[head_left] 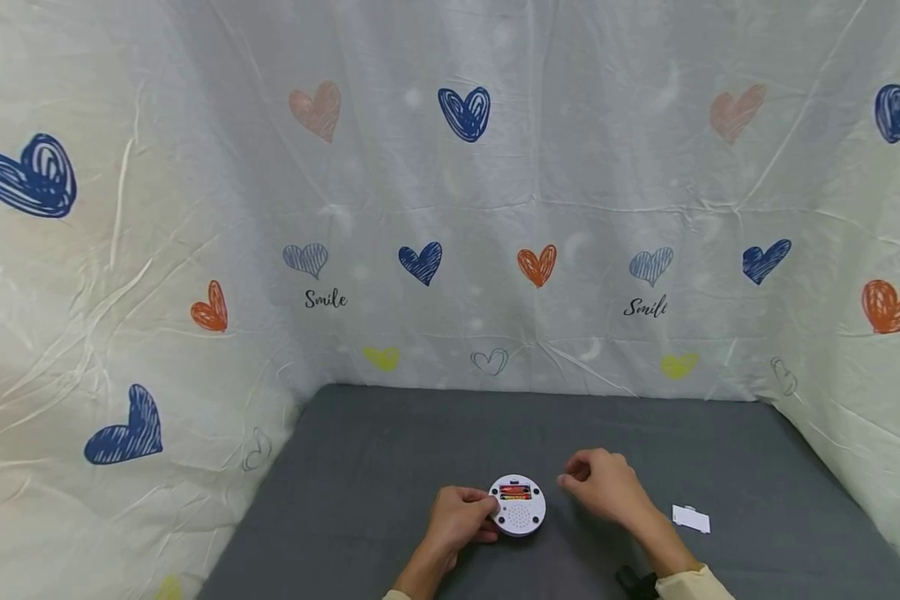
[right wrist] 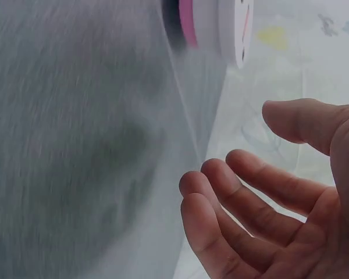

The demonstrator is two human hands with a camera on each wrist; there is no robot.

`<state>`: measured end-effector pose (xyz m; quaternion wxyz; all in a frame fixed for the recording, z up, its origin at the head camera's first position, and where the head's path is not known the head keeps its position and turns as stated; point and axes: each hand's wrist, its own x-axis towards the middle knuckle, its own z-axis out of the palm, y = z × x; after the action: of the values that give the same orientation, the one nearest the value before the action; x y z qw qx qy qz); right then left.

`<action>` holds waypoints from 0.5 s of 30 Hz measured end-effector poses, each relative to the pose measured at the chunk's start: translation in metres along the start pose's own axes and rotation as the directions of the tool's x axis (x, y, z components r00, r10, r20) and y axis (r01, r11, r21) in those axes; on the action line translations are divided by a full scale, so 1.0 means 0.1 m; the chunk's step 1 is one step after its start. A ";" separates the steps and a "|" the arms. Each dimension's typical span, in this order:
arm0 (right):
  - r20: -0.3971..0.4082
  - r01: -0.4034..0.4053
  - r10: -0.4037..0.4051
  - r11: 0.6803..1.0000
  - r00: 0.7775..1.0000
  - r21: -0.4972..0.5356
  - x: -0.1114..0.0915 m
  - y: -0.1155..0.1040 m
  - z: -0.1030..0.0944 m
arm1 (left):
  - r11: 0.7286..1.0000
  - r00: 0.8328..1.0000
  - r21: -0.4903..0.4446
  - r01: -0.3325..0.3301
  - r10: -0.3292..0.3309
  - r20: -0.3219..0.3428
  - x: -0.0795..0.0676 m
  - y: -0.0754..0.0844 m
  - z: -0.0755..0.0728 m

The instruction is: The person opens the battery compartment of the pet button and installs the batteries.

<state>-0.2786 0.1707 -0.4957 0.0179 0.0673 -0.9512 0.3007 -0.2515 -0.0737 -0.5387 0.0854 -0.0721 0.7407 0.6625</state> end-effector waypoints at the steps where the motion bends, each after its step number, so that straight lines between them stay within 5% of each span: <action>1: -0.005 -0.008 0.008 1.000 1.000 -0.007 -0.01 0.03 -0.03 | 1.000 1.000 0.001 0.002 -0.002 -0.001 0.00 0.00 0.00; 15: 0.057 -0.098 0.100 0.994 0.993 -0.043 -0.16 0.50 -0.44 | 1.000 1.000 -0.019 -0.015 0.015 0.019 0.00 0.00 -0.01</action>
<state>-0.2696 0.2380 -0.4896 -0.0238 0.0284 -0.9594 0.2797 -0.2511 -0.0749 -0.5382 0.0871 -0.0609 0.7342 0.6705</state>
